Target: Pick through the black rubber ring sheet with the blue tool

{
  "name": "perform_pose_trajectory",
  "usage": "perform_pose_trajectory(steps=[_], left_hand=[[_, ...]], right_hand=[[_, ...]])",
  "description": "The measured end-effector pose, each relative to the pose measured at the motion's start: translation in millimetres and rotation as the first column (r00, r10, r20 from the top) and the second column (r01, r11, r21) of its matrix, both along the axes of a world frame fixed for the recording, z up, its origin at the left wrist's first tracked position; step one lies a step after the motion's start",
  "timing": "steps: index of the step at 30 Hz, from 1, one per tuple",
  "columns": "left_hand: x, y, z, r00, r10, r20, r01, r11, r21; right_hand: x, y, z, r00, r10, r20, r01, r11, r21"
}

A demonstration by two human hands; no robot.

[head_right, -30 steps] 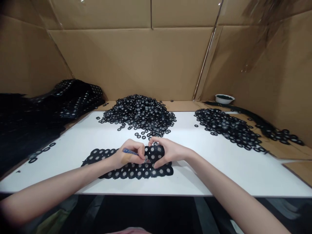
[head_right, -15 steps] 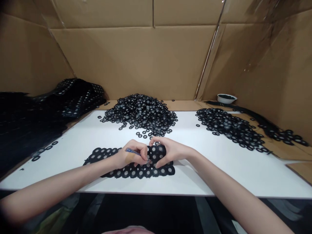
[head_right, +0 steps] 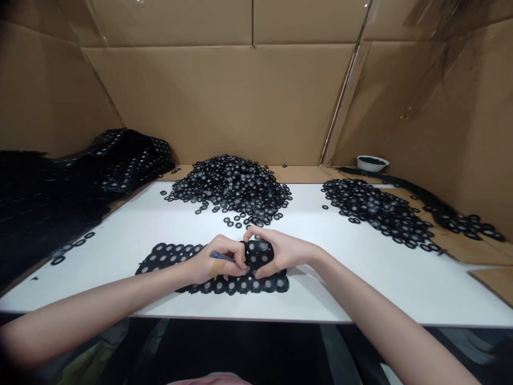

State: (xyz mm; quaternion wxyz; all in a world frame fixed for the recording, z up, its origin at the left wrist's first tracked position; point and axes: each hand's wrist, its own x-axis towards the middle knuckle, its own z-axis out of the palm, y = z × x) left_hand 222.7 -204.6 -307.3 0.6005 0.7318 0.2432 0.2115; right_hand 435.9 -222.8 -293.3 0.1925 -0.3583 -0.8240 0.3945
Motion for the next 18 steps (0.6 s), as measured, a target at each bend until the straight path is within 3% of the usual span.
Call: perform_pose_trajectory(steps=[12, 18], left_hand=[[-0.7, -3.6, 1.5, 0.998, 0.042, 0.052, -0.045, 0.997, 0.056], [-0.7, -1.3, 1.1, 0.993, 0.037, 0.109, -0.037, 0.999, -0.005]], right_hand=[[-3.2, -4.7, 1.2, 1.000, -0.025, 0.015, 0.025, 0.999, -0.043], [-5.5, -6.1, 3.6, 1.000, -0.010, -0.014, 0.009, 0.996, -0.087]])
